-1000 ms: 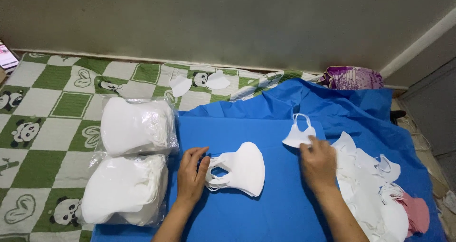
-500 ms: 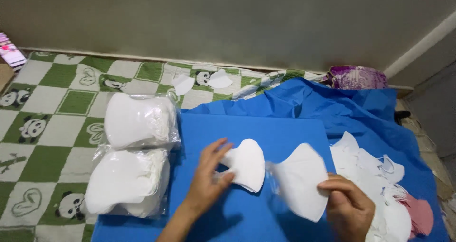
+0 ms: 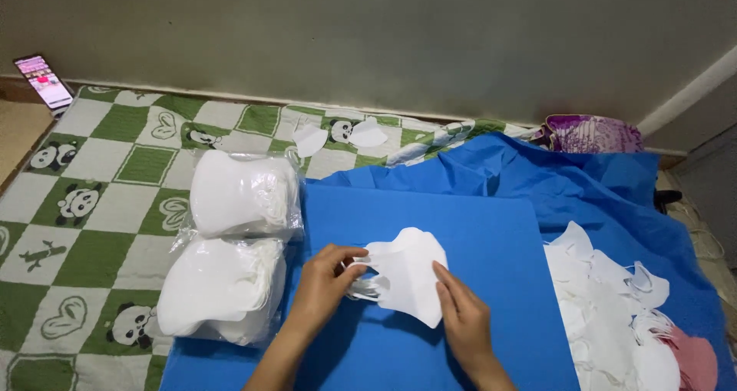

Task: Manually folding face masks and placing them into individual plastic bags.

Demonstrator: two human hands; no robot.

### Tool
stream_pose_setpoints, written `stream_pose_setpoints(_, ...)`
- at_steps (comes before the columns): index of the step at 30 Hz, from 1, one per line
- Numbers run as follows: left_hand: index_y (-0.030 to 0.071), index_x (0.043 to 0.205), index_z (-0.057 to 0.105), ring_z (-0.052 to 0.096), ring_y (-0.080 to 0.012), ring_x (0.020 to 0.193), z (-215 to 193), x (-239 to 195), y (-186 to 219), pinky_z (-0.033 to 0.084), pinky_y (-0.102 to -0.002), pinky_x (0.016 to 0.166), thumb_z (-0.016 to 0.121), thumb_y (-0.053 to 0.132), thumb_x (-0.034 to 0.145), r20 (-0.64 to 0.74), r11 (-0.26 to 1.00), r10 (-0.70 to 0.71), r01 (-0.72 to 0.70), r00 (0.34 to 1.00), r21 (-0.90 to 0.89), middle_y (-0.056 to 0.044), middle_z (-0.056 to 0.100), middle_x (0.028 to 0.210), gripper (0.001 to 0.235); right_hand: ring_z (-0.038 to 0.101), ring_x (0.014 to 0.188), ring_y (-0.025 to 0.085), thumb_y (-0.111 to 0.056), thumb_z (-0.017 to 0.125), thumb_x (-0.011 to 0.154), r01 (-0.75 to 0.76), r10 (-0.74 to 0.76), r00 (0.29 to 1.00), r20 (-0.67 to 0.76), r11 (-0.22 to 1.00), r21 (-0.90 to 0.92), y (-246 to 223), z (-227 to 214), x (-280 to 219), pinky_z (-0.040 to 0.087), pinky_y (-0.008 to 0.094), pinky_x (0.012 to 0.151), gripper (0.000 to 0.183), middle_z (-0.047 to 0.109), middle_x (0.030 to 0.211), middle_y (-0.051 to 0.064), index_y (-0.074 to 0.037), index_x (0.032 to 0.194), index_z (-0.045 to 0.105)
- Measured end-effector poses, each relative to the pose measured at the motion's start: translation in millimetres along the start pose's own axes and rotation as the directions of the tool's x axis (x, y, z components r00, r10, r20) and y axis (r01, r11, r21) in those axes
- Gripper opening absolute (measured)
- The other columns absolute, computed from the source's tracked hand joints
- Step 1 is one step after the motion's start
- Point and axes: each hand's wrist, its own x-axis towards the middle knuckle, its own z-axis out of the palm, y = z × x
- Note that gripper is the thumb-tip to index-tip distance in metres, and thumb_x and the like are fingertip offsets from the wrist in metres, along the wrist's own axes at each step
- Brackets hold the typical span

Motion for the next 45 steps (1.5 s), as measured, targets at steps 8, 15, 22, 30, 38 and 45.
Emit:
stream_pose_setpoints(8,0.016,0.116,0.079,0.058,-0.0101,0.069,10.3,14.1,-24.6,0.054,-0.024,0.068,0.077,0.015,0.085,-0.061,0.977,0.075,-0.061,0.995,0.206,0.002,0.061,0.088,0.031,0.073,0.065,0.015,-0.011,0.063,0.093,0.194,-0.203,0.979,0.002,0.933,-0.302,18.8,23.7,15.4,0.057,0.028,0.053,0.039,0.077,0.109,0.012,-0.008,0.131,0.066)
stream_pose_setpoints(15,0.017,0.116,0.079,0.056,-0.0099,0.064,13.5,19.6,-38.4,0.051,-0.025,0.06,0.078,0.021,0.085,-0.092,0.955,0.109,-0.079,0.99,0.285,0.001,0.06,0.092,0.031,0.069,0.054,0.012,-0.015,0.064,0.094,0.255,-0.277,0.961,0.011,0.865,-0.433,24.6,29.4,17.1,0.05,0.026,0.044,0.036,0.08,0.093,0.008,-0.007,0.129,0.068)
stream_pose_setpoints(22,0.019,0.115,0.08,0.062,-0.0181,0.106,18.3,30.8,-63.9,0.054,-0.03,0.086,0.079,0.019,0.082,-0.046,0.917,0.233,-0.204,0.971,0.343,-0.002,0.063,0.12,0.032,0.073,0.057,0.013,-0.014,0.067,0.092,0.245,-0.265,0.964,0.031,0.837,-0.49,28.6,32.3,15.5,0.051,0.027,0.044,0.035,0.08,0.087,0.005,-0.008,0.127,0.069)
stream_pose_setpoints(30,0.017,0.111,0.077,0.066,-0.0161,0.104,14.7,35.7,-59.9,0.053,-0.033,0.094,0.078,0.017,0.081,0.002,0.941,0.093,-0.088,0.996,0.327,0.0,0.076,0.109,0.03,0.071,0.049,0.012,-0.009,0.065,0.091,0.232,-0.219,0.973,0.075,0.911,-0.34,24.1,25.1,21.2,0.054,0.021,0.039,0.03,0.078,0.109,0.016,0.001,0.118,0.07)
stream_pose_setpoints(38,0.015,0.135,0.064,0.06,-0.0254,0.115,19.1,40.0,-79.4,0.043,-0.04,0.103,0.073,0.027,0.077,0.049,0.914,0.262,-0.264,0.964,0.307,-0.005,0.066,0.128,0.059,0.056,0.067,0.014,-0.009,0.068,0.095,-0.233,0.194,0.945,-0.265,0.965,-0.121,110.7,-106.1,19.1,0.046,0.025,0.063,0.037,0.068,0.081,0.006,-0.008,0.131,0.071)
stream_pose_setpoints(45,0.013,0.136,0.064,0.062,-0.0235,0.11,27.3,34.3,-74.4,0.042,-0.041,0.103,0.066,0.04,0.086,-0.082,0.925,0.293,-0.261,0.953,0.275,-0.008,0.064,0.13,0.057,0.068,0.11,0.044,-0.032,0.084,0.076,-0.53,0.57,0.816,-0.097,0.67,-0.52,359.3,-159.8,-52.2,0.052,0.045,0.101,0.082,0.067,0.124,0.032,0.004,0.144,0.055)
